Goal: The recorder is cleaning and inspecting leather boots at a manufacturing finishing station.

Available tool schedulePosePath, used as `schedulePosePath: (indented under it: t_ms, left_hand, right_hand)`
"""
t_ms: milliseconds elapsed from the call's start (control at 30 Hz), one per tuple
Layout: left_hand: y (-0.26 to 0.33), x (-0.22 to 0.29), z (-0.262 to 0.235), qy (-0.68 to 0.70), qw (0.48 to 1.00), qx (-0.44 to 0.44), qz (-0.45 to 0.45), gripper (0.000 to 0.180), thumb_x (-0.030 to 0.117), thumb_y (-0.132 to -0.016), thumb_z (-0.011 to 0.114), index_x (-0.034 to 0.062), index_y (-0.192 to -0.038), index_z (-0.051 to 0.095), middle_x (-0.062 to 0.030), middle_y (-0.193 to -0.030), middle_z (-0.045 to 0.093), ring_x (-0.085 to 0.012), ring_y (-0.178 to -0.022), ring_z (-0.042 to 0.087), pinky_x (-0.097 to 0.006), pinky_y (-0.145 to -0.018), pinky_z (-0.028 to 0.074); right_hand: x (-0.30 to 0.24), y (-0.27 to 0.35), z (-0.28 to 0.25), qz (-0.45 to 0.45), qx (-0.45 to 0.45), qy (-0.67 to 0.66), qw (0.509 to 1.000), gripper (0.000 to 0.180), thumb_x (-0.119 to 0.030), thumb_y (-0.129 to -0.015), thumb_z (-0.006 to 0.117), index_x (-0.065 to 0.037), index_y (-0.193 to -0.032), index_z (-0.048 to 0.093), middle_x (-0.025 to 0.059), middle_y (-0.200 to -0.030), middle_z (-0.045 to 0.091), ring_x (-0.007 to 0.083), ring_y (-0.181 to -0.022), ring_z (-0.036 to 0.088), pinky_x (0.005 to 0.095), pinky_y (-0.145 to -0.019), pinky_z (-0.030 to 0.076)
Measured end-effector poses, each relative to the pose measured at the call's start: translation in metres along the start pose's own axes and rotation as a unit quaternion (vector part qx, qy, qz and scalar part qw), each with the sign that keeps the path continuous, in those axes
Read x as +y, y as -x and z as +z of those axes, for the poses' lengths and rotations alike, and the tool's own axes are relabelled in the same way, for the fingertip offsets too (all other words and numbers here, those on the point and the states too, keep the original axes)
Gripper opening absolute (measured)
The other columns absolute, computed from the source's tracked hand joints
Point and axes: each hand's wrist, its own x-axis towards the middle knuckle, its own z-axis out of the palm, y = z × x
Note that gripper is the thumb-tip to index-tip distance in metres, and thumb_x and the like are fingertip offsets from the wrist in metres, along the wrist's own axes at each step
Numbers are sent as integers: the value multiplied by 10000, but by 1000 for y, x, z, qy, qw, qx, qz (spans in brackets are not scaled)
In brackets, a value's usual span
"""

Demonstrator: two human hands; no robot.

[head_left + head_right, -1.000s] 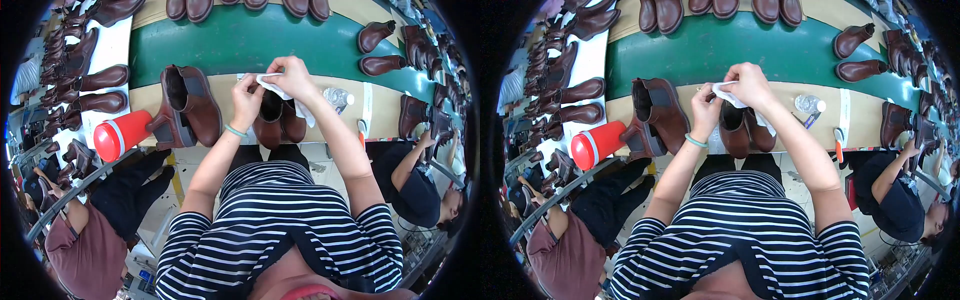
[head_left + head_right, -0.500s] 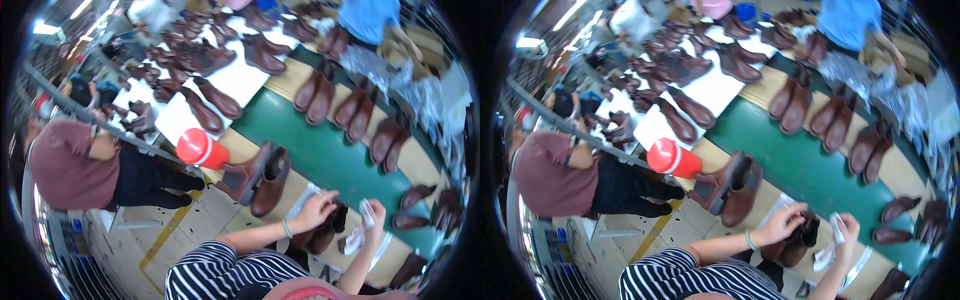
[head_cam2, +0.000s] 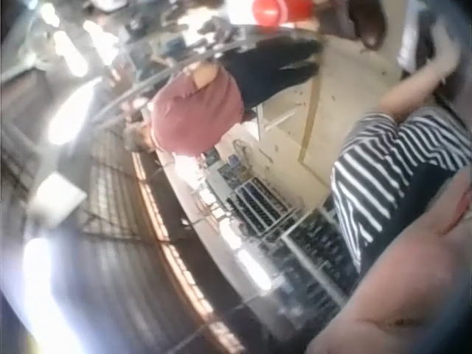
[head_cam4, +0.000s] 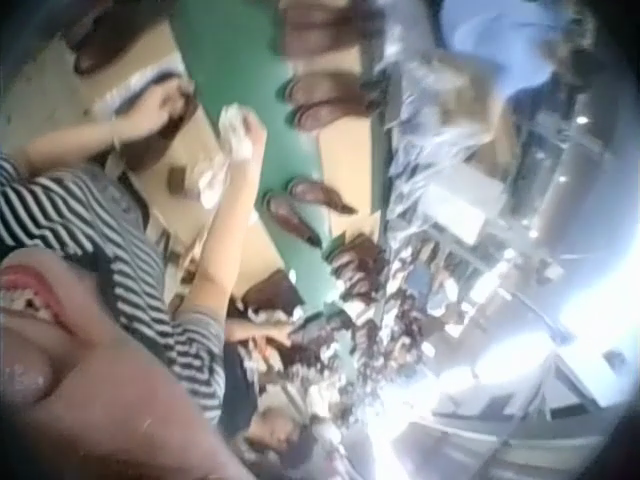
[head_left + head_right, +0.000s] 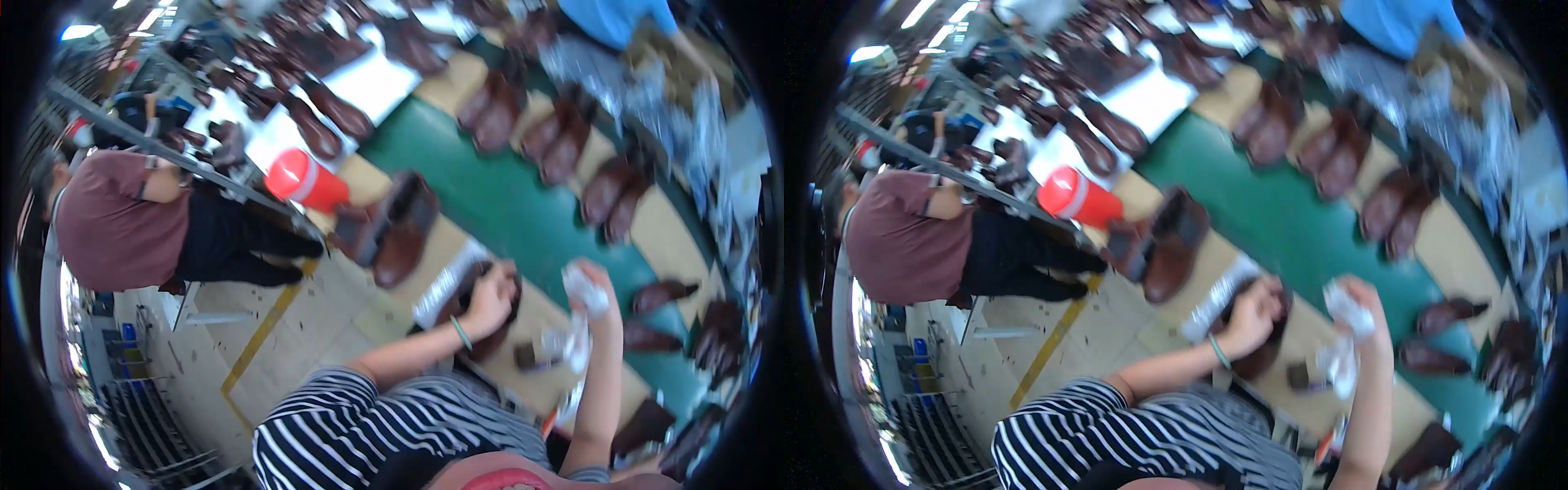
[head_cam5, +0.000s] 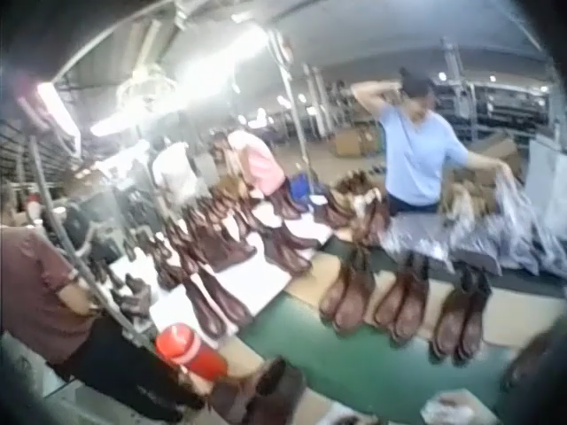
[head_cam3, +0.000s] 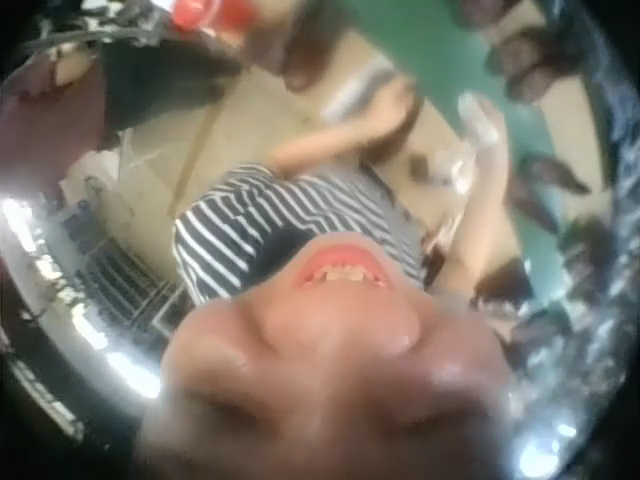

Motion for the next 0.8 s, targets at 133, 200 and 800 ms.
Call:
schedulePosePath:
  t_ms: [133, 200, 800]
  left_hand:
    - [17, 15, -7, 194, 978, -32, -67, 360, -28, -939, 424, 18, -1295, 396, -53, -860, 578, -130, -790, 597, -273, -737, 524]
    - [20, 30, -8, 225, 969, -35, -97, 442, -31, -928, 461, 21, -1350, 342, -88, -923, 607, -153, -835, 622, -291, -783, 538]
    - [51, 36, -8, 203, 978, -2, -47, 664, -80, -916, 435, 89, -1474, 116, -131, -954, 633, -168, -871, 634, -295, -841, 532]
  right_hand:
    - [-13, -17, 3, -33, -130, 219, 967, 78, -202, -848, 596, -128, -869, 604, -86, -691, 508, 4, -535, 406, 178, -421, 281]
    - [-15, -29, 4, 16, -116, 287, 951, 108, -198, -863, 575, -97, -843, 606, -75, -648, 504, -9, -469, 365, 159, -397, 230]
    - [69, -27, 26, 17, -161, 191, 968, 143, -173, -882, 621, -36, -884, 582, 1, -736, 607, 7, -526, 452, 165, -424, 293]
